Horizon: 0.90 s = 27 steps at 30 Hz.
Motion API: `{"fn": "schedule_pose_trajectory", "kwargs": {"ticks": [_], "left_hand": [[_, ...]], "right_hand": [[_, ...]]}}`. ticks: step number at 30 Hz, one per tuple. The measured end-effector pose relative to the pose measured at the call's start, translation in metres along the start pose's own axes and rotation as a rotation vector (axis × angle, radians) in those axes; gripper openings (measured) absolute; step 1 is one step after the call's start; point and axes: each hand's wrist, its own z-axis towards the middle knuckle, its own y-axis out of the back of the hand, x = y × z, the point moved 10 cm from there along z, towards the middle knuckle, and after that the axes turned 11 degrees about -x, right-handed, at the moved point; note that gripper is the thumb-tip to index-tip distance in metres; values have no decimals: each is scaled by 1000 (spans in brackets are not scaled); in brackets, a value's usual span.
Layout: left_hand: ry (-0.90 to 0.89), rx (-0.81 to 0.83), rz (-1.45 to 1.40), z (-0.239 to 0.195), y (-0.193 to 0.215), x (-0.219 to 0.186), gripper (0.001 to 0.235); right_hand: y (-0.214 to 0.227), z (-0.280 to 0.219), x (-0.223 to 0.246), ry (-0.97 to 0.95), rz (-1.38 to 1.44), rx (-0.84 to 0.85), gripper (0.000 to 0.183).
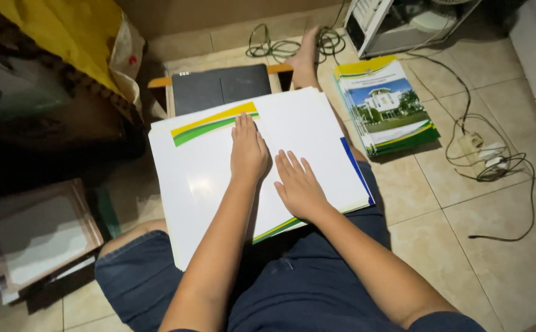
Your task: Pressing down on the pages of a booklet to flatten them and flipping through the pages to repeat the process.
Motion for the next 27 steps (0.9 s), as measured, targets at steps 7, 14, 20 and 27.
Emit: {"fn": "schedule_pose_trajectory", "kwargs": {"ticks": [7, 14, 20, 27], "left_hand": [[-17, -124, -39, 2, -13, 12, 55], [13, -78, -42, 5, -13, 14, 56], [55, -45, -46, 4, -11, 13, 57], [44, -30, -57, 2, -9, 8, 57]], "right_hand": [[-8, 69, -8, 14, 34, -56, 63], [-5, 135, -9, 38, 37, -72, 59], [5, 47, 0, 10, 19, -7, 59], [0, 46, -4, -22, 2, 49, 61]]}}
